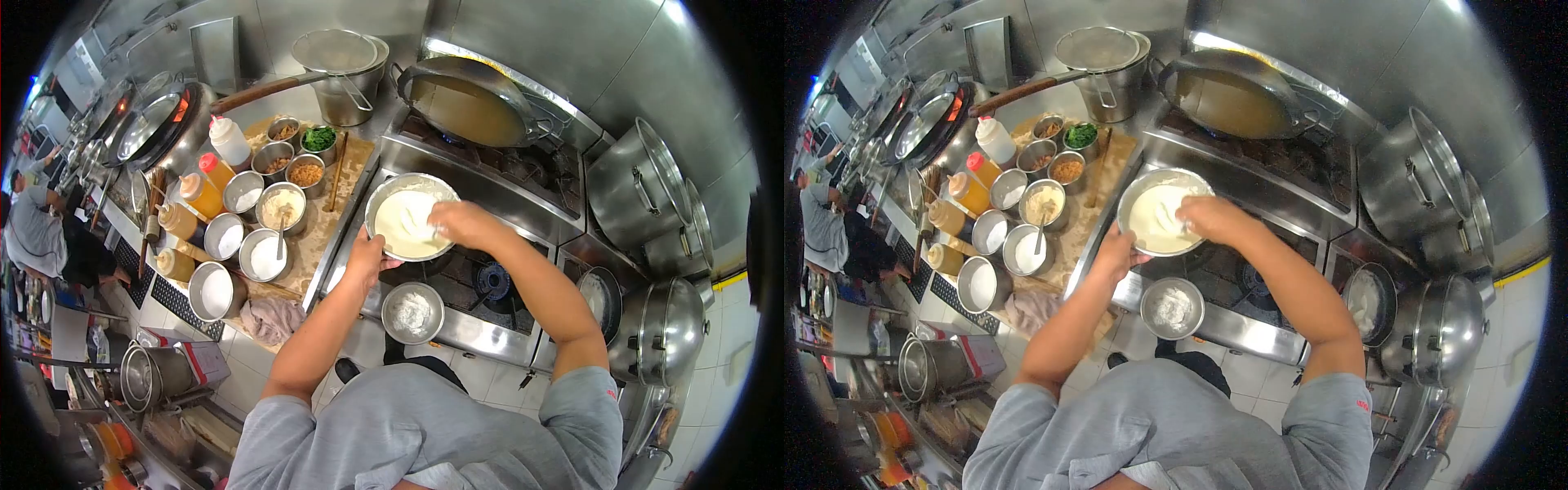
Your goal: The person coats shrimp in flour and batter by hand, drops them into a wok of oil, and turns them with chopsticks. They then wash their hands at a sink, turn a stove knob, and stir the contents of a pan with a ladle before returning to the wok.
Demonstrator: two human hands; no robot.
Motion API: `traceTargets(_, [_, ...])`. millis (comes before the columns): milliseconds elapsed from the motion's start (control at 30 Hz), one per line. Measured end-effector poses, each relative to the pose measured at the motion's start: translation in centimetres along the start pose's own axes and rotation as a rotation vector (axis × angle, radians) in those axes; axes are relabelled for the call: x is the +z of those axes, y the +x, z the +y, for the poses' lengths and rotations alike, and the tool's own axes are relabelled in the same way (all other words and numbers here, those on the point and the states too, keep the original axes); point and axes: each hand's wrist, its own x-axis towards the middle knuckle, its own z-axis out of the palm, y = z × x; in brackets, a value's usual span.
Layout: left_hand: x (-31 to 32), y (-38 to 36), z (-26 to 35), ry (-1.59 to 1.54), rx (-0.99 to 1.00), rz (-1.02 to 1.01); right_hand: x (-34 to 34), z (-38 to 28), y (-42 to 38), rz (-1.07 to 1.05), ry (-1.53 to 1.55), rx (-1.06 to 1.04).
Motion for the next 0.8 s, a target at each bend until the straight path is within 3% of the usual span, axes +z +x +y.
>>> traceTargets(67, [0.2, 0.0, 0.7, 0.013, -0.006, 0.001, 1.3, 0.5, 0.1, -0.184, -0.037, 0.056])
traceTargets(167, [0.9, 0.3, 2.0, 0.030, -0.005, -0.020, -0.1, 2.0, 1.0, -0.199, -0.005, 0.063])
traceTargets(367, [3.9, 1.6, 6.6, -0.010, -0.001, -0.083, -11.9, 3.1, 3.1, 0.067, -0.050, -0.001])
traceTargets(533, [6.9, 4.9, 10.5, -0.085, 0.025, -0.124, -21.3, 4.2, 6.0, 0.153, -0.202, 0.013])
traceTargets(800, [10.1, 8.4, 15.4, -0.128, 0.097, -0.089, -28.3, 6.9, 10.4, 0.294, -0.189, 0.150])
